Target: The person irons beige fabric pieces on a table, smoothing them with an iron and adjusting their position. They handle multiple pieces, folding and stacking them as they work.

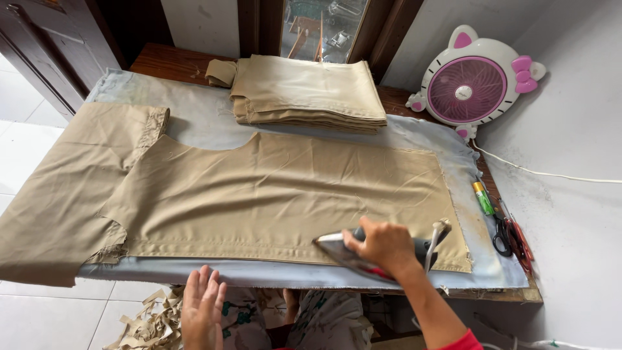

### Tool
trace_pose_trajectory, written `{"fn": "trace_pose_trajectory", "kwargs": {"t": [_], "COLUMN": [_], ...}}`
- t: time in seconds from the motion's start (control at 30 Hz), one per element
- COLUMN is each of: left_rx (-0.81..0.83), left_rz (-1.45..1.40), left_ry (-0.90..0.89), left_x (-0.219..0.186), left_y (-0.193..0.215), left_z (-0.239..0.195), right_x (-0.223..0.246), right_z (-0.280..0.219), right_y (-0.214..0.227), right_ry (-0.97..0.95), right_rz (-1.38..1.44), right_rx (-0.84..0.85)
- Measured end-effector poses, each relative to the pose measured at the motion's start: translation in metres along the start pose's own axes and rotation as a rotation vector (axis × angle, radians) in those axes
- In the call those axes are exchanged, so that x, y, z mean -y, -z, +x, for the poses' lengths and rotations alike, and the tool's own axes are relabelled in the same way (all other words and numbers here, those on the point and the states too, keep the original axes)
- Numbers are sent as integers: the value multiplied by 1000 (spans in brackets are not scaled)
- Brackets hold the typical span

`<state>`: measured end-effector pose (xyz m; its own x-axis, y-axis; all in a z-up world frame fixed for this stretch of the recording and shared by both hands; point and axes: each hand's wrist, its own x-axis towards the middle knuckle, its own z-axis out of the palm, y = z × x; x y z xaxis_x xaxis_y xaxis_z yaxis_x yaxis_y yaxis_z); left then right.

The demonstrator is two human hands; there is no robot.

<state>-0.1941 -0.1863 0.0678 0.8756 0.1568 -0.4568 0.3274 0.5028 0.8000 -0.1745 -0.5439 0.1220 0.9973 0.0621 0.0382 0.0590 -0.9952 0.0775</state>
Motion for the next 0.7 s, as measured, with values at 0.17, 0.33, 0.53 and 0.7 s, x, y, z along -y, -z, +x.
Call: {"fn": "trace_pose_trajectory", "kwargs": {"t": [0.17, 0.33, 0.53, 0.7], "left_rx": [-64, -55, -103, -18], "left_rz": [-210, -285, -239, -208], "left_ry": [210, 455, 476, 574], "left_x": [-32, -32, -24, 1], "left_y": [-19, -32, -49, -44], "left_z": [-3, 6, 8, 19], "right_x": [-34, -6, -29, -102], "right_z": [32, 17, -30, -43], "right_y": [-1, 39, 36, 23], "right_ry": [-321, -591, -656, -895], "right_rz": [-31, 131, 44, 51], "right_rx": [37, 234, 325, 135]}}
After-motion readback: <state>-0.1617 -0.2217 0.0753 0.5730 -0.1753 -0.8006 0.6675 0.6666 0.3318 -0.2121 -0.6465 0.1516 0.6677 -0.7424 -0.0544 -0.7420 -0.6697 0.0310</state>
